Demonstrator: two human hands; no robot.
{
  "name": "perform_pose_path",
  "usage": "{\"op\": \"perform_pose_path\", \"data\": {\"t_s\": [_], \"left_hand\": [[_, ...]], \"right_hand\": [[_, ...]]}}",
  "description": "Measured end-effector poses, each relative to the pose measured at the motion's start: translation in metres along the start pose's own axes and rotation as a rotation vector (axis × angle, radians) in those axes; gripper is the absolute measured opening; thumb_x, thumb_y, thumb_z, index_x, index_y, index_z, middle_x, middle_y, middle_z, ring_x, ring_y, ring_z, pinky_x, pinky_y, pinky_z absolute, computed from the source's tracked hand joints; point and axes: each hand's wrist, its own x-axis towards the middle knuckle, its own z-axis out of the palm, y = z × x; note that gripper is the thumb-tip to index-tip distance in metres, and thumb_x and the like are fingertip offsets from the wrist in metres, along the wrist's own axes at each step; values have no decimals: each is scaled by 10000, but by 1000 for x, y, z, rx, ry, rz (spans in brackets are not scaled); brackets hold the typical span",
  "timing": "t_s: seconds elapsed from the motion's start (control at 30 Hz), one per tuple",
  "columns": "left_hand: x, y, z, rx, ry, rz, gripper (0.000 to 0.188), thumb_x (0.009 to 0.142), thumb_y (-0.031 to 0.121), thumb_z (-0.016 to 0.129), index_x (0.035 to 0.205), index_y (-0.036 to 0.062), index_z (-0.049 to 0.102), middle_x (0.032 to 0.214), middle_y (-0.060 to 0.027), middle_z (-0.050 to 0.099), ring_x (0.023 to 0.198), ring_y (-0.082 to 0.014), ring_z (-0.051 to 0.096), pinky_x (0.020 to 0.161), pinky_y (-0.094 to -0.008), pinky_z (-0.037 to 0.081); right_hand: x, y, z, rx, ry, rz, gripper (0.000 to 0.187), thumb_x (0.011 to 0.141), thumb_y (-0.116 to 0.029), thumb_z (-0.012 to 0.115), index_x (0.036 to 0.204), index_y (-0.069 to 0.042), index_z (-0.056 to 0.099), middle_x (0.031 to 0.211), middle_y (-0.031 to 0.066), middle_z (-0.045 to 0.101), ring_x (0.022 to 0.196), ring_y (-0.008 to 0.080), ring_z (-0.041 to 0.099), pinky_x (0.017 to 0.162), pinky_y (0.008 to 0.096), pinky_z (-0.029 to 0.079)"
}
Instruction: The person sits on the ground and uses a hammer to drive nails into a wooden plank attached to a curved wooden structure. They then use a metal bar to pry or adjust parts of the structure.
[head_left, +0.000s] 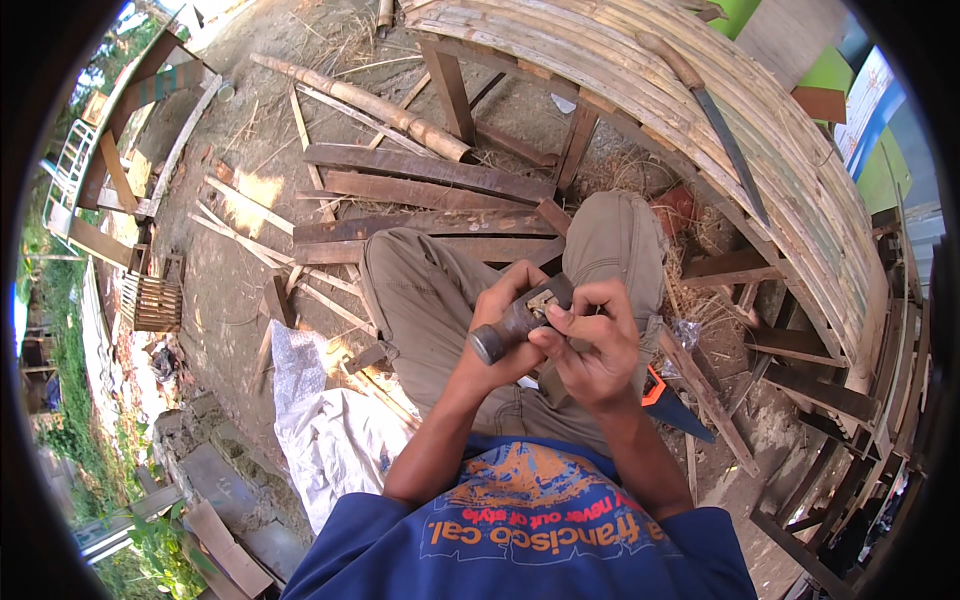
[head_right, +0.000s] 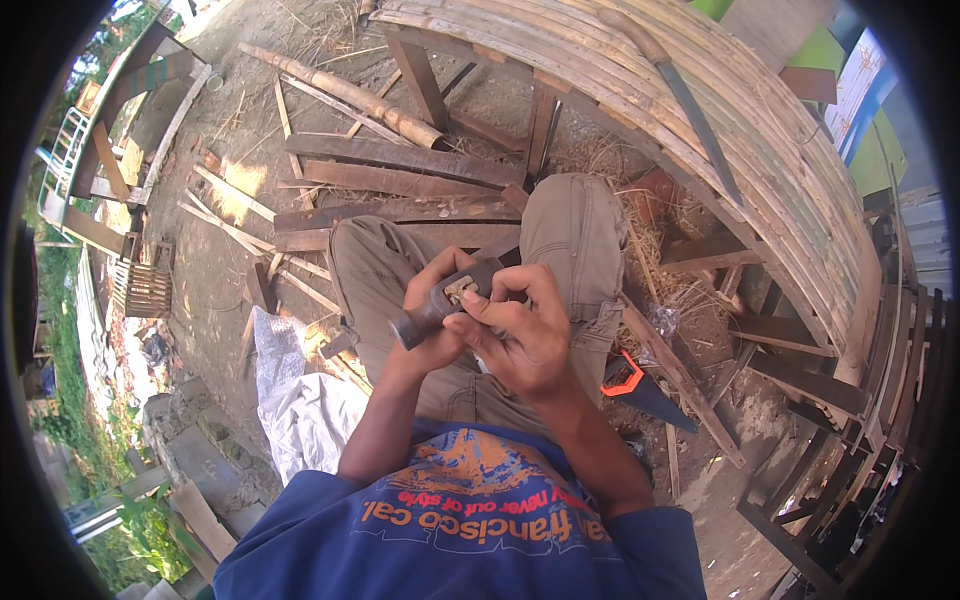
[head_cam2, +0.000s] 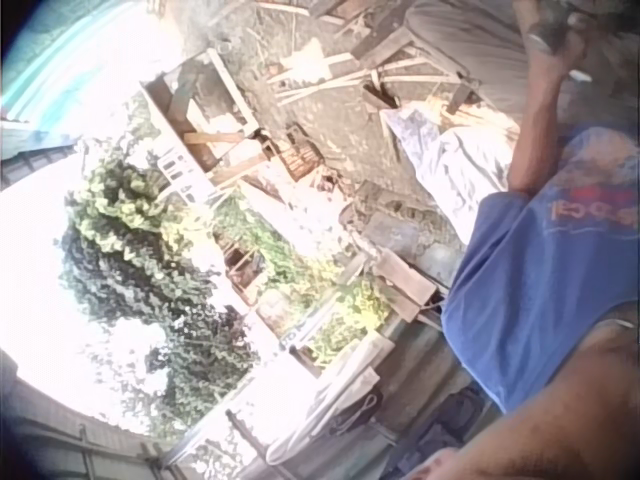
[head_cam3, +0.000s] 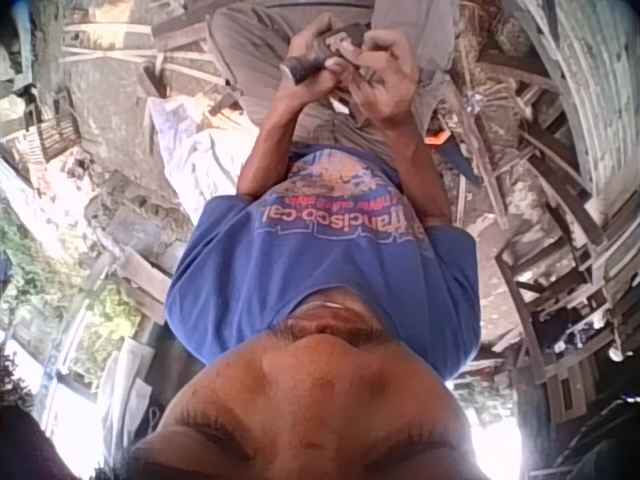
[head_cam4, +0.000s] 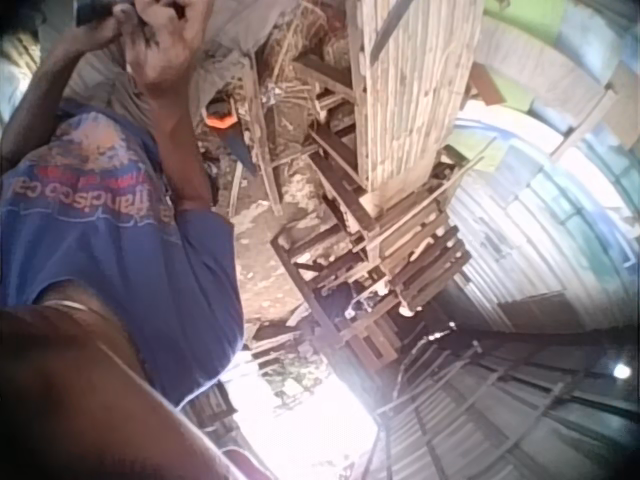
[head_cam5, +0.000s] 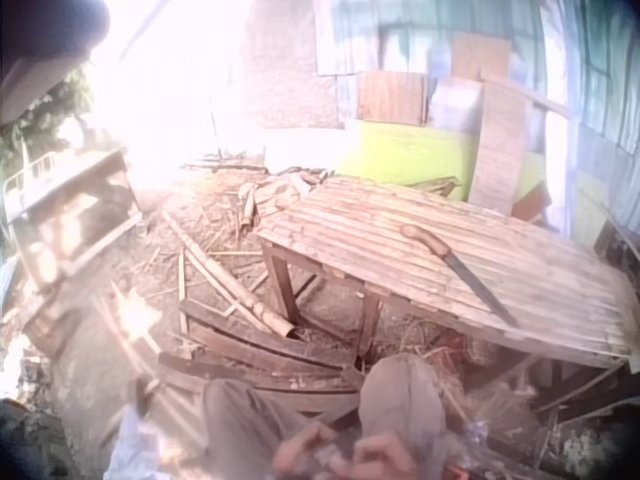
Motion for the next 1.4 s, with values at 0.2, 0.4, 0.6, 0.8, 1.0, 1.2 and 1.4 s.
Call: {"op": "perform_pose_path", "data": {"t_s": [0.2,0.4,0.6,0.8,1.0,1.2,1.4], "left_hand": [[6,9,-6,-338,15,-330,179,818,122,708,843,38,551,703,-12,561,655,-93,515,573,-284,410],[14,-3,-26,-654,59,-427,92,861,96,637,824,27,589,689,-32,521,647,-145,498,628,-294,383],[30,3,-35,-873,235,-438,175,875,144,682,773,69,563,725,-20,495,662,-158,497,632,-306,390],[26,9,-52,-897,207,-393,168,863,135,714,774,57,594,730,-37,539,655,-169,531,637,-310,424],[25,10,-37,-792,284,-494,178,863,178,738,789,63,624,718,-25,562,637,-151,549,607,-287,428],[20,30,-15,-451,242,-474,231,859,238,763,896,40,649,754,-33,597,685,-143,589,614,-280,453],[7,21,5,-186,288,-254,404,877,176,770,1132,22,498,851,-21,586,758,-94,560,687,-273,481]], "right_hand": [[-20,10,14,61,208,180,443,928,-304,720,1228,-14,571,1113,121,502,920,193,518,797,335,453],[-65,14,24,490,-413,838,555,914,-377,744,1251,-4,509,948,31,607,881,104,568,755,298,468],[-55,12,41,236,-343,778,399,923,-369,728,1023,3,622,735,-9,594,660,120,543,618,321,464],[-39,-3,46,180,-381,745,367,922,-301,718,1047,34,631,709,117,643,652,167,609,624,383,491],[-59,7,38,359,-391,898,313,933,-277,714,1011,14,631,696,7,590,605,103,531,565,321,451],[-63,17,19,627,-430,1079,243,954,-251,695,961,-23,610,684,-39,531,610,41,494,534,246,395],[-67,28,33,423,-318,896,212,932,-173,693,1018,-3,601,772,-10,596,682,62,548,594,268,438]]}}
